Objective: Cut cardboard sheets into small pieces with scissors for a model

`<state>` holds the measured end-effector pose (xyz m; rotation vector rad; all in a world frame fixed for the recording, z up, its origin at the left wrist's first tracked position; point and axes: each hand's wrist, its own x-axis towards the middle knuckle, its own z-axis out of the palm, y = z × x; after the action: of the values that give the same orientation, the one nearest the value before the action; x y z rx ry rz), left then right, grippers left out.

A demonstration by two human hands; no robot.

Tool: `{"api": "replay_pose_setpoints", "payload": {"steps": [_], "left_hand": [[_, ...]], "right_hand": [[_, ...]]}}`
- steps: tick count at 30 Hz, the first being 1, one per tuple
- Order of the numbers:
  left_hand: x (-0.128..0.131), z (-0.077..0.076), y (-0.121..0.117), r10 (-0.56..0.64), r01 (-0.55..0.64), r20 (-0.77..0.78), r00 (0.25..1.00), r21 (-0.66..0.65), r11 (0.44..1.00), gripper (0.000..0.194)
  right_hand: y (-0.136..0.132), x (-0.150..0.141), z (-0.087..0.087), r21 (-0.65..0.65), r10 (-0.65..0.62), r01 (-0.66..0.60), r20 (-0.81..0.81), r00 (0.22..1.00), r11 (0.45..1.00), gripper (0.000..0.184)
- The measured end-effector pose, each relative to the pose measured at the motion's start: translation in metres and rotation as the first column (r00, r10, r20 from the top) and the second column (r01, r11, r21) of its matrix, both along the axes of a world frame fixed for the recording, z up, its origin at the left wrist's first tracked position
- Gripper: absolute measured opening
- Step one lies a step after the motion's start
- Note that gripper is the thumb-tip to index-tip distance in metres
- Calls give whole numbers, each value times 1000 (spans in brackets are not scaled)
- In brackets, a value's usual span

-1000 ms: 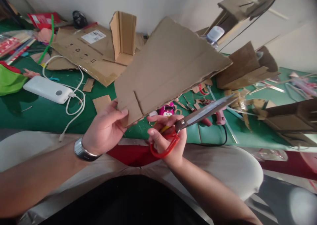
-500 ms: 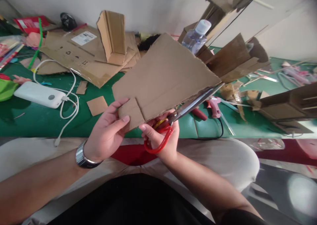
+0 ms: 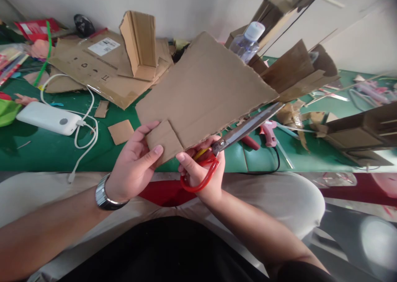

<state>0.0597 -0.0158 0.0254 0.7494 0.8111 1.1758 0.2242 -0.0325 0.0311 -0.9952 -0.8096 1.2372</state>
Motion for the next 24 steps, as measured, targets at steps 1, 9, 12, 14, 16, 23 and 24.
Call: {"api": "replay_pose_setpoints", "payload": {"steps": [1, 9, 12, 14, 16, 23, 24], "left_hand": [[0, -1, 0, 0, 0, -7, 1000, 9, 1000, 53], [1, -2, 1, 4, -2, -44, 999, 58, 998, 53], [1, -2, 2, 8, -6, -51, 999, 55, 998, 51], [1, -2, 2, 15, -12, -49, 999, 48, 999, 51], [1, -2, 2, 26, -24, -46, 999, 43, 999, 52], [-2, 0, 8, 48, -47, -38, 998, 15, 999, 51], [-4, 1, 10, 56, -56, -27, 998, 9, 998, 49]], "right_hand": [[0, 0, 0, -3, 0, 0, -7, 1000, 1000, 68], [1, 0, 0, -47, -6, 5, -24, 1000, 999, 66], [0, 0, -1, -52, -3, 1, -30, 1000, 999, 64], [0, 0, -1, -52, -1, -1, -33, 999, 999, 62], [1, 0, -2, -45, 1, -2, -38, 999, 999, 60], [3, 1, -4, -22, 76, -78, -92, 993, 997, 48], [4, 2, -5, -23, 103, -106, -95, 990, 994, 45]]}}
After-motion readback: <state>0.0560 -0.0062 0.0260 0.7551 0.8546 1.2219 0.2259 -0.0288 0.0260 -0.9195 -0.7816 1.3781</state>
